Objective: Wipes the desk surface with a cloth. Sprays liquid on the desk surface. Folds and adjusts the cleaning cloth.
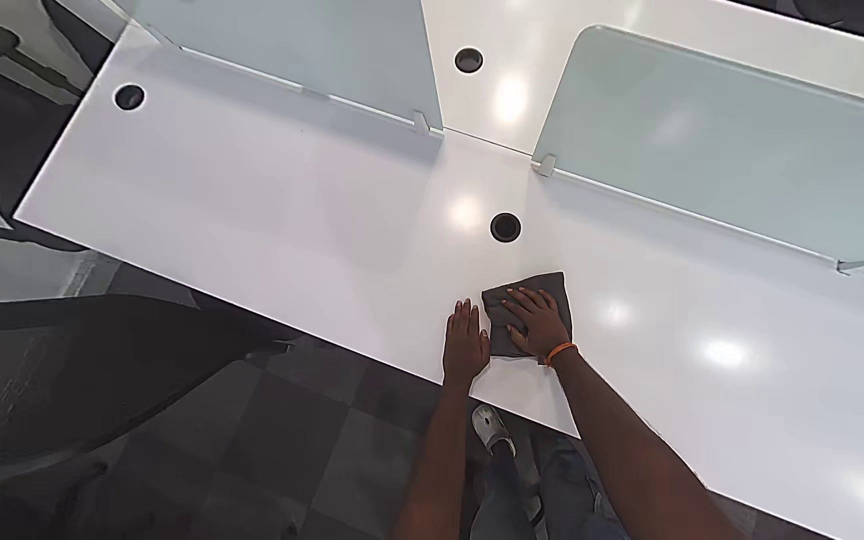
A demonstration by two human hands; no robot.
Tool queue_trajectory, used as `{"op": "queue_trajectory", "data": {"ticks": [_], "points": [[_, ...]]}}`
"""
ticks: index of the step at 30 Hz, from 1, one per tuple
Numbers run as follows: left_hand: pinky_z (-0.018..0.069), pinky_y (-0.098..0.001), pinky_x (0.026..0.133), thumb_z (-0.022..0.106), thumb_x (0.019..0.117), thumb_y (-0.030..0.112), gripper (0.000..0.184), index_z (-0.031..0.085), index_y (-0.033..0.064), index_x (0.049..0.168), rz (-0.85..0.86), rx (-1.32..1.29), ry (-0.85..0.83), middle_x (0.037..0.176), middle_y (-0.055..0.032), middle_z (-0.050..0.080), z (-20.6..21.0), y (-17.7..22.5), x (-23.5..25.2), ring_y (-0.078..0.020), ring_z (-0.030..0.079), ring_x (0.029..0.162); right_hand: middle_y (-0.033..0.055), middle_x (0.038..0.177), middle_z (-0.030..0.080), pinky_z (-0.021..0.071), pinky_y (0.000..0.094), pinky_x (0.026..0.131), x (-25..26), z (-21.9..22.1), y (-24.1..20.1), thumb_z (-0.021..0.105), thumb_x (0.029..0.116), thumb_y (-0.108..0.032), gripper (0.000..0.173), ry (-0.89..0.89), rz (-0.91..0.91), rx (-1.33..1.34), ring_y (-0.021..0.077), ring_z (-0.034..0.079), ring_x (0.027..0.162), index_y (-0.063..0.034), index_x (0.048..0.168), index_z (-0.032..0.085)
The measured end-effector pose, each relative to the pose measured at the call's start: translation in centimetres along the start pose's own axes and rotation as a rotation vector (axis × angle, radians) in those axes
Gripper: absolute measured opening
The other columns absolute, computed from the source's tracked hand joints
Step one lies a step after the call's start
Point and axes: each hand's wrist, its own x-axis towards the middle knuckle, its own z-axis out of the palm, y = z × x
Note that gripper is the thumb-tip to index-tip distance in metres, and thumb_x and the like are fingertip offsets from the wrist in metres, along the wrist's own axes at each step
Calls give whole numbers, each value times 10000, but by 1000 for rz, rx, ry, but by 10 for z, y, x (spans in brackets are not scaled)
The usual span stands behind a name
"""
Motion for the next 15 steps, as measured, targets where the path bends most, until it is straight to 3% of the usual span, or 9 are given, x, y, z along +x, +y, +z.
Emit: {"op": "queue_trajectory", "data": {"ticks": [9,15], "points": [[299,-488,1209,313,1003,348,582,538,70,1463,-23,64,-32,1585,-150,442,-1,1,1,-332,350,1503,-78,1576,464,233,546,1214,68,-16,25,486,932,-563,529,144,200,-15,209,356,1496,-317,1380,622],[303,-483,1211,325,1006,346,571,544,77,1459,-35,72,-45,1583,-138,449,-2,0,0,-326,359,1500,56,1423,579,288,559,1173,116,-30,38,509,916,-534,525,255,295,1,295,467,1383,-215,1303,664]]}}
